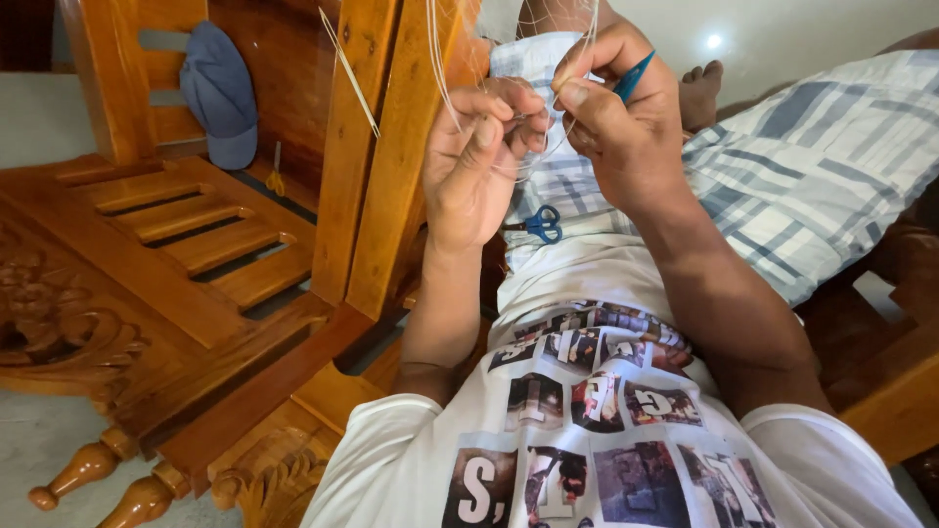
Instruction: Repairing a fishing net by tying knots using a netting needle and thin line.
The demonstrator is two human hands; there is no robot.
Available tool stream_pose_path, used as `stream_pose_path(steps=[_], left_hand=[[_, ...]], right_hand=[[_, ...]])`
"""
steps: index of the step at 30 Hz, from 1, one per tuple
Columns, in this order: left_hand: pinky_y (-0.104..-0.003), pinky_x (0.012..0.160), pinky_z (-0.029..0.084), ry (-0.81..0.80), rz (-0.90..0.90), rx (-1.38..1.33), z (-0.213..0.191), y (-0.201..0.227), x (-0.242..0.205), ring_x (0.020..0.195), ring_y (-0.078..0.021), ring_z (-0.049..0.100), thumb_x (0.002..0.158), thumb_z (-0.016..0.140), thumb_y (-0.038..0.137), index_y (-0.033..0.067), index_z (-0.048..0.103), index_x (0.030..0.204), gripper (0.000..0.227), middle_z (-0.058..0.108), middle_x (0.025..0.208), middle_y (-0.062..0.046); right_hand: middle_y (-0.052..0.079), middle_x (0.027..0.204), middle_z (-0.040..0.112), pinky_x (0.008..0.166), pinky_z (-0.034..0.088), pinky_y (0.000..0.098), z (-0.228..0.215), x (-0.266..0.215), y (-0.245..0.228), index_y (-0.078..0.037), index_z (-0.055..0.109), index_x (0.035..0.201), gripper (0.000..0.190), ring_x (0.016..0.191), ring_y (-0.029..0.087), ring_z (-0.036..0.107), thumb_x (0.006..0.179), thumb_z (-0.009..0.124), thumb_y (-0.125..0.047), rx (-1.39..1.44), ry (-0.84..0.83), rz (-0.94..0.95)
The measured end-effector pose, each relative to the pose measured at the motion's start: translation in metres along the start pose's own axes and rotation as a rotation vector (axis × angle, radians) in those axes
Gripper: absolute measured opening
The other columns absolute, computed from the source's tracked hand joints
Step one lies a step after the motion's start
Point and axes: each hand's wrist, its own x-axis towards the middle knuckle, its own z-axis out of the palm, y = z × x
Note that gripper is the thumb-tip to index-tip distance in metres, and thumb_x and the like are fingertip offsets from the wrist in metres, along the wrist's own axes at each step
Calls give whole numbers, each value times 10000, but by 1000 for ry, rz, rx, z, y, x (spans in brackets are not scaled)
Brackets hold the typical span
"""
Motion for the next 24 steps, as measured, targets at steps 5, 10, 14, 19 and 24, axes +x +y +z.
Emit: stream_pose_path(steps=[5, 10, 14, 19, 24], left_hand=[[-275, 883, 474, 11, 68, 5, -3, -8, -9, 962, -174, 551, 978, 574, 40, 45, 556, 1117, 140, 565, 1191, -111], [-258, 794, 446, -22, 71, -17, -1, -11, -9, 930, -154, 516, 993, 570, 78, 73, 567, 1118, 125, 570, 1187, -118], [-228, 731, 411, -22, 65, 5, 2, -9, -9, 778, -134, 479, 999, 549, 86, 80, 551, 1116, 118, 538, 1121, -95], [-220, 669, 385, -72, 90, -26, 0, -15, -5, 694, -121, 479, 990, 544, 105, 83, 540, 1078, 90, 547, 1099, -84], [-207, 636, 382, -105, 112, 8, -3, -16, -3, 653, -115, 490, 987, 534, 119, 83, 522, 1071, 92, 549, 1067, -80]], right_hand=[[31, 920, 566, 494, 289, 158, -1, -4, 0, -66, 490, 1030, 99, 563, 19, 353, 955, 525, -12, -180, -3, -31], [17, 938, 566, 517, 313, 160, 1, -5, -3, -52, 500, 1039, 100, 577, 22, 349, 962, 543, -4, -280, -8, -71], [23, 902, 555, 524, 324, 155, 4, -8, -9, -40, 499, 1029, 80, 581, 27, 367, 964, 524, -2, -332, 10, -49], [22, 886, 506, 665, 329, 190, 5, -9, -10, -3, 514, 992, 51, 726, 68, 370, 967, 540, 31, -476, -51, -104], [4, 823, 490, 621, 307, 190, 7, -11, -12, 2, 517, 983, 46, 670, 58, 338, 980, 554, 29, -511, -75, -121]])
